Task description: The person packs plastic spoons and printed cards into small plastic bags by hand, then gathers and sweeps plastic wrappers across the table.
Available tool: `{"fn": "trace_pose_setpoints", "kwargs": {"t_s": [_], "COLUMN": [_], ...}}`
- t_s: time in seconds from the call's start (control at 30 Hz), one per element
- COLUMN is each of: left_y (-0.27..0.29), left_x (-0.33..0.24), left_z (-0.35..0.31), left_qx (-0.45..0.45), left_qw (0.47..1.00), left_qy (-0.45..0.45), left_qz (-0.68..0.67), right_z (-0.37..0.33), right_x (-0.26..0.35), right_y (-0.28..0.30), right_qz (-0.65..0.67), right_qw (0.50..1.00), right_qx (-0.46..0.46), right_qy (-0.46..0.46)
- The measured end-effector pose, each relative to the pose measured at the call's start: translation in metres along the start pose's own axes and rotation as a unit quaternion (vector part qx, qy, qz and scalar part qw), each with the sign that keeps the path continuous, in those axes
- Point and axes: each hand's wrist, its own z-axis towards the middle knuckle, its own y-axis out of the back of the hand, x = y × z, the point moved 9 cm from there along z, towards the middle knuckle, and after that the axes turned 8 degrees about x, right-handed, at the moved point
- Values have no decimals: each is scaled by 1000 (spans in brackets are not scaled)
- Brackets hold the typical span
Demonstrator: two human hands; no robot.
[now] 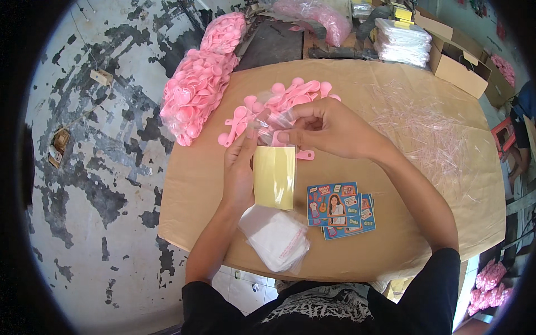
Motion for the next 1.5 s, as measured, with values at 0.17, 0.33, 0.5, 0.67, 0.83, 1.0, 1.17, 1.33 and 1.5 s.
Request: {"fn": "trace_pose_setpoints", "kwargs": {"t_s": [0.17,0.33,0.5,0.67,0.83,1.0,1.17,1.33,1.5], "left_y": [6,10,8,-4,-1,-5,-16,-20,-30], "left_x": [-3,-15,-25,-45,-48,-55,-53,-39,-52], "left_z": [3,4,1,-4,-7,-14,-19,-18,-21], "left_qx": [5,44,75,157,190,225,195,194,226], "left_qw": [1000,988,984,960,945,959,943,961,955], "left_qy": [-17,-4,6,-107,-90,-73,-76,-48,-103], "left_qz": [-4,146,163,208,252,158,257,190,162], "right_z": [-3,-8,-13,-19,-23,-25,-35,-44,-55], "right_x": [11,16,40,62,74,80,91,90,74], "right_y": [5,6,4,-2,-7,-14,-11,-3,-29], "right_qz": [41,40,-53,-140,-178,-189,-276,-113,-115], "right_qw": [999,997,983,968,955,955,926,976,992], "right_qx": [-31,-62,-15,-4,-1,8,13,-100,-55], "right_qy": [11,26,174,207,237,226,256,158,7]}}
